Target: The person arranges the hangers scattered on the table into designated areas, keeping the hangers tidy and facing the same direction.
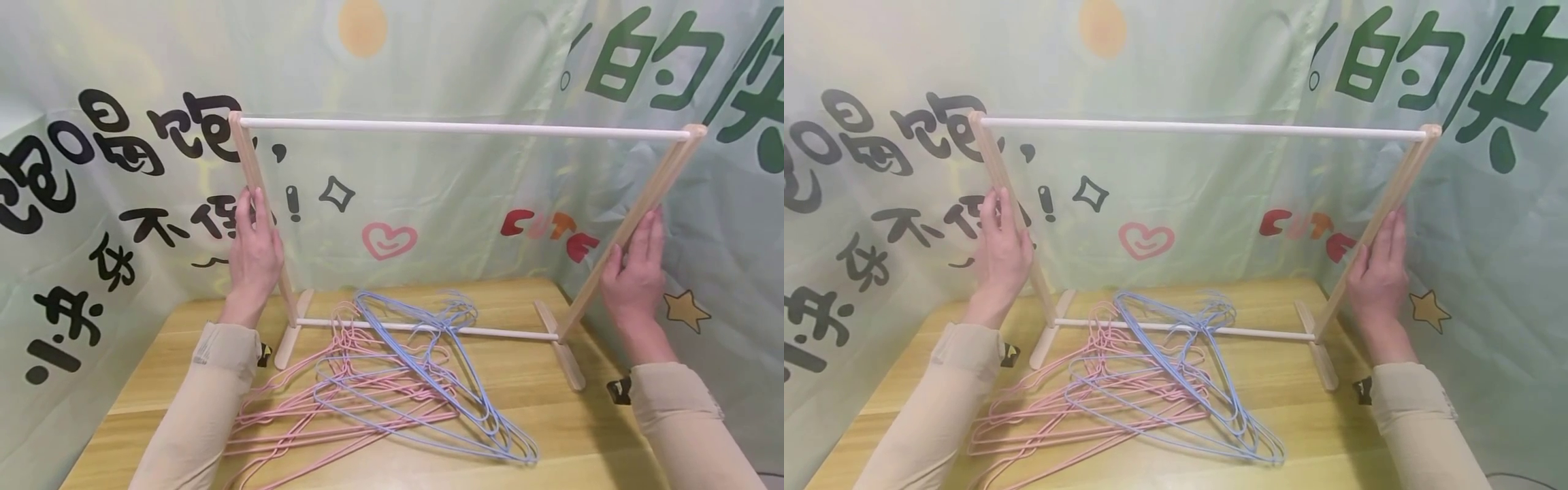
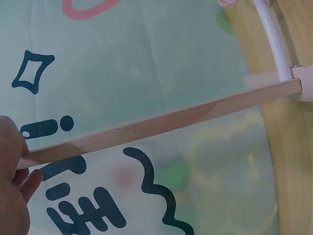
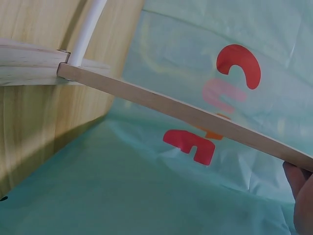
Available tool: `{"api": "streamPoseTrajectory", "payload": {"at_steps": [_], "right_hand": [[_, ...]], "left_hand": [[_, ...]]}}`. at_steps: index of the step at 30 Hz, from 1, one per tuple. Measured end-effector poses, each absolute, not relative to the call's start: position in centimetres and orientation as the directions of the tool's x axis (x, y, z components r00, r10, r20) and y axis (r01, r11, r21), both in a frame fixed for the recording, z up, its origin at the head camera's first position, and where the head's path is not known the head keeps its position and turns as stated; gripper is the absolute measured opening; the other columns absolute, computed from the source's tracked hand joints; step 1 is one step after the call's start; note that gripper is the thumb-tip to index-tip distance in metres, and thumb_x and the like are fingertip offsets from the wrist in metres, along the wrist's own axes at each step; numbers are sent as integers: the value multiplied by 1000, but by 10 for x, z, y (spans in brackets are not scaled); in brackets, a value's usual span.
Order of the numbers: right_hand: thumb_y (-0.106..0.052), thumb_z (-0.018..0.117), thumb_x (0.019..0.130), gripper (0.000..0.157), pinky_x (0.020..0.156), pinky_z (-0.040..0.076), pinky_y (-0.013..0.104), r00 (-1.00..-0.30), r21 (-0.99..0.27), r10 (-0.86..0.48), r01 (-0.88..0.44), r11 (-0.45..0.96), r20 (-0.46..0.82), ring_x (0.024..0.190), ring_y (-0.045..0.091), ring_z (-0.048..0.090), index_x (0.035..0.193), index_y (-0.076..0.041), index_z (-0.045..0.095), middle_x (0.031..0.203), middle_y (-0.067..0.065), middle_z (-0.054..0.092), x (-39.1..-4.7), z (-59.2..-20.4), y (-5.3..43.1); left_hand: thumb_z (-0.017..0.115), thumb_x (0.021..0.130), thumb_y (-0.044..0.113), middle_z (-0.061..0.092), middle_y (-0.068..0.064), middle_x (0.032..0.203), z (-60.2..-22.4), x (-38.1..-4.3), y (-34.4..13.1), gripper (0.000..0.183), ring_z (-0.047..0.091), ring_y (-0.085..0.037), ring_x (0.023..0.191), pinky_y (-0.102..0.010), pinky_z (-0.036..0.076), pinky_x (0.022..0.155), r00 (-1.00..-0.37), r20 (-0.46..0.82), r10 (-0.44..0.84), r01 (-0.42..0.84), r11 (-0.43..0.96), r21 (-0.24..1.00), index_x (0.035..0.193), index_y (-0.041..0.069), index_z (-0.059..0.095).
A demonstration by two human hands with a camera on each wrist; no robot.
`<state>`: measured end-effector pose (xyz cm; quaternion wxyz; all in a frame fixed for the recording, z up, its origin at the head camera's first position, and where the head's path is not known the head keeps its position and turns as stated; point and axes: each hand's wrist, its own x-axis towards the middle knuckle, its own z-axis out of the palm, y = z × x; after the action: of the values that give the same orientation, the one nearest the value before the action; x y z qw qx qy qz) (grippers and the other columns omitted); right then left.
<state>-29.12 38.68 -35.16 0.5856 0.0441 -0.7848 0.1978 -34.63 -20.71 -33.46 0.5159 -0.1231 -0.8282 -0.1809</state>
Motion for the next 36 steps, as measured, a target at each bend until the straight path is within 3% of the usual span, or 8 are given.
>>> {"api": "streamPoseTrajectory", "payload": {"at_steps": [7,10,13,15,18,21,28,36], "right_hand": [[-16,53,105,58,55,35,67,-321,-245,151,-278,929,935,87,62,52,158,0,37,165,15,37,-292,-352,379],[-14,55,103,58,57,37,69,-303,-226,134,-296,928,944,110,61,57,157,1,39,163,18,39,-297,-352,374],[-12,55,103,57,56,36,68,-300,-213,117,-310,927,947,113,60,57,156,3,40,161,20,40,-302,-352,368],[-12,55,103,58,52,34,66,-316,-207,105,-310,928,943,97,63,58,156,3,39,162,21,39,-306,-351,365],[-11,55,103,59,54,38,65,-341,-213,96,-324,922,935,93,63,58,157,3,37,163,19,38,-313,-350,358],[-9,54,102,61,63,45,68,-378,-233,94,-342,910,921,102,62,59,159,1,34,165,17,35,-321,-349,352],[-7,51,106,64,58,44,61,-477,-287,99,-338,896,873,58,44,38,164,-7,25,171,9,25,-335,-346,337],[-3,50,106,67,59,44,51,-515,-313,81,-381,870,854,66,44,44,165,-7,20,172,9,20,-354,-347,315]], "left_hand": [[52,100,-8,20,-14,166,-336,-342,-211,77,58,-46,99,-49,53,55,-512,858,-30,377,890,257,167,11,17],[51,101,-8,21,-15,165,-337,-340,-217,77,58,-47,99,-50,53,54,-504,863,-30,381,890,253,167,11,16],[51,102,-6,22,-16,164,-339,-338,-224,76,58,-47,94,-50,52,52,-490,872,-25,374,897,236,167,11,16],[51,102,-6,24,-16,164,-340,-337,-229,74,57,-48,92,-53,51,52,-465,885,-27,366,905,219,166,10,19],[50,102,-6,26,-17,162,-340,-335,-237,70,58,-49,96,-55,52,52,-441,897,-37,351,913,210,165,8,23],[50,101,-8,26,-17,162,-338,-334,-246,69,59,-49,103,-57,52,54,-424,905,-36,346,917,199,164,6,24],[54,99,-11,25,-17,163,-335,-332,-263,74,58,-49,102,-59,54,59,-441,897,-38,351,912,211,164,6,23],[55,100,-8,23,-20,163,-332,-332,-285,75,60,-51,100,-58,55,61,-464,885,-36,322,924,206,165,6,21]]}}
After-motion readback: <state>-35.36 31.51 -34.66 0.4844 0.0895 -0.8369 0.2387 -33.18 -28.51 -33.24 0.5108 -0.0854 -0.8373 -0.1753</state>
